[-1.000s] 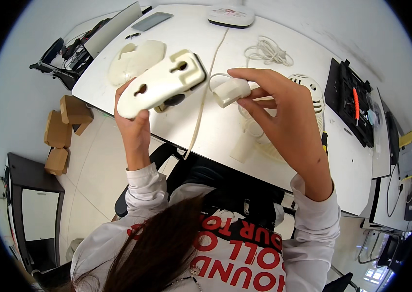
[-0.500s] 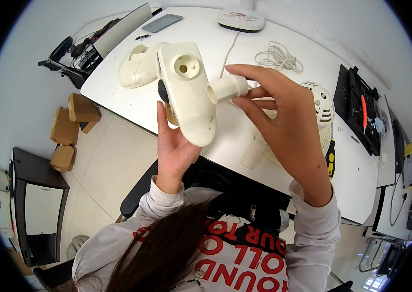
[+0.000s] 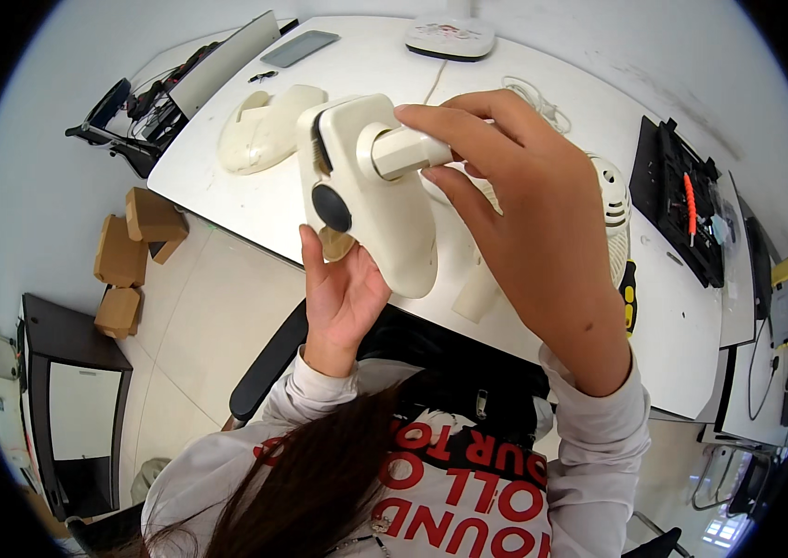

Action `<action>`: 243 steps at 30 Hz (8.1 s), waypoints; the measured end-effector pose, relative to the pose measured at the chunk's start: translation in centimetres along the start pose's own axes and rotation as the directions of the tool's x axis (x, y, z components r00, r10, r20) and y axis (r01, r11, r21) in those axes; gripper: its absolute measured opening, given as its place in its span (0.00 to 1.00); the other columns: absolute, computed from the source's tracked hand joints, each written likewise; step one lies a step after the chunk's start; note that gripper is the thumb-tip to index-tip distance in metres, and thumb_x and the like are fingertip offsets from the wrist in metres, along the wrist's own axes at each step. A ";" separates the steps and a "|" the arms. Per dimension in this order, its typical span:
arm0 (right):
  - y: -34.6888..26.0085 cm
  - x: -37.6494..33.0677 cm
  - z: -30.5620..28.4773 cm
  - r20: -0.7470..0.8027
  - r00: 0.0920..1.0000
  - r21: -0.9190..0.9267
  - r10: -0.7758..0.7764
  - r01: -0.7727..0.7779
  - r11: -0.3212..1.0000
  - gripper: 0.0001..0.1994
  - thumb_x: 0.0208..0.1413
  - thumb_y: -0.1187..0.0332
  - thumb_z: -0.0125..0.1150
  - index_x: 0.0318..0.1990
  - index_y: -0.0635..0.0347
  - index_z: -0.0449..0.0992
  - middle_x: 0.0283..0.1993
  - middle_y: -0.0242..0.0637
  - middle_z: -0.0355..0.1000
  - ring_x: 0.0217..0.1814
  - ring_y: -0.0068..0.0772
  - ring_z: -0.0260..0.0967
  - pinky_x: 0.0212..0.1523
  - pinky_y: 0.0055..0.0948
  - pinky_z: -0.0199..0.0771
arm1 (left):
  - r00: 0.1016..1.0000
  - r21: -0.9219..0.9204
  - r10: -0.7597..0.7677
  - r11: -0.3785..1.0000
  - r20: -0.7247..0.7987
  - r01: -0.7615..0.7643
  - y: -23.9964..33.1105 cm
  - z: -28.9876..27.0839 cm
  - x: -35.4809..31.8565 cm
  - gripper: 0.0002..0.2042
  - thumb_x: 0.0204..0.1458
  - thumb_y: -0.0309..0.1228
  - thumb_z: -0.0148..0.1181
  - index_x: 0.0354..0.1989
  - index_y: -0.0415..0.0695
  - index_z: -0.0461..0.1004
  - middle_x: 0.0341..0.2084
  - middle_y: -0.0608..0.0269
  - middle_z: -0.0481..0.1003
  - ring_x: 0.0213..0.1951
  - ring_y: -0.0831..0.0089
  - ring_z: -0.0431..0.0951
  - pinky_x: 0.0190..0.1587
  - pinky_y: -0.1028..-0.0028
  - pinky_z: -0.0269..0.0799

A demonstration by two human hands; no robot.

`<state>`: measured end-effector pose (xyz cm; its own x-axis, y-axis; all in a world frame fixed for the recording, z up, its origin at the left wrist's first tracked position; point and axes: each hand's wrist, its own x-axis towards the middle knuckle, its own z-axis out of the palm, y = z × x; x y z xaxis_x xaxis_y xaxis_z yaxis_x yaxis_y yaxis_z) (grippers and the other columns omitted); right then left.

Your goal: The person assembles a white table fan on a white desk. They attach the fan head to the stand, insert the fan blades, secure the front grille, and connect the power cord to the base.

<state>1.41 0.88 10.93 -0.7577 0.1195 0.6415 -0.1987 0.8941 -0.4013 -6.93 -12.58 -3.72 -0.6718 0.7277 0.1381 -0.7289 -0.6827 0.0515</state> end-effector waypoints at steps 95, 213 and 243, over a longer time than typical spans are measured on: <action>-0.3 -0.5 -2.0 0.455 0.863 0.686 0.219 -0.496 0.533 0.19 0.52 0.73 0.59 0.52 0.63 0.66 0.48 0.40 0.69 0.49 0.25 0.66 0.45 0.24 0.70 | 0.984 0.709 -0.105 0.705 0.146 -0.030 1.3 1.2 -3.4 0.47 0.36 0.46 0.72 0.60 0.35 0.51 0.42 0.50 0.71 0.37 0.66 0.77 0.34 0.71 0.78; 1.1 -14.2 -4.2 0.668 0.703 0.060 0.246 -0.379 0.923 0.29 0.54 0.57 0.59 0.54 0.72 0.62 0.40 0.47 0.73 0.38 0.44 0.73 0.41 0.31 0.70 | 0.880 0.988 -0.473 0.104 -0.051 0.113 0.3 4.3 -7.2 0.33 0.48 0.54 0.57 0.35 0.26 0.64 0.15 0.45 0.71 0.19 0.54 0.75 0.22 0.67 0.69; -4.8 -12.3 -2.0 0.616 0.781 -0.443 -0.101 0.449 0.776 0.15 0.36 0.71 0.58 0.36 0.61 0.72 0.26 0.28 0.63 0.21 0.20 0.57 0.17 0.18 0.52 | 0.886 0.868 -0.448 0.481 0.120 0.125 -0.7 0.8 -8.4 0.32 0.37 0.38 0.74 0.45 0.36 0.62 0.33 0.63 0.72 0.36 0.78 0.71 0.38 0.78 0.68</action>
<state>12.99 -4.05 6.28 -0.9549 -0.2625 0.1387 -0.2194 0.9387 0.2660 -0.67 -18.29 -4.15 -0.2529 0.9426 0.2181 -0.3200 -0.2942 0.9006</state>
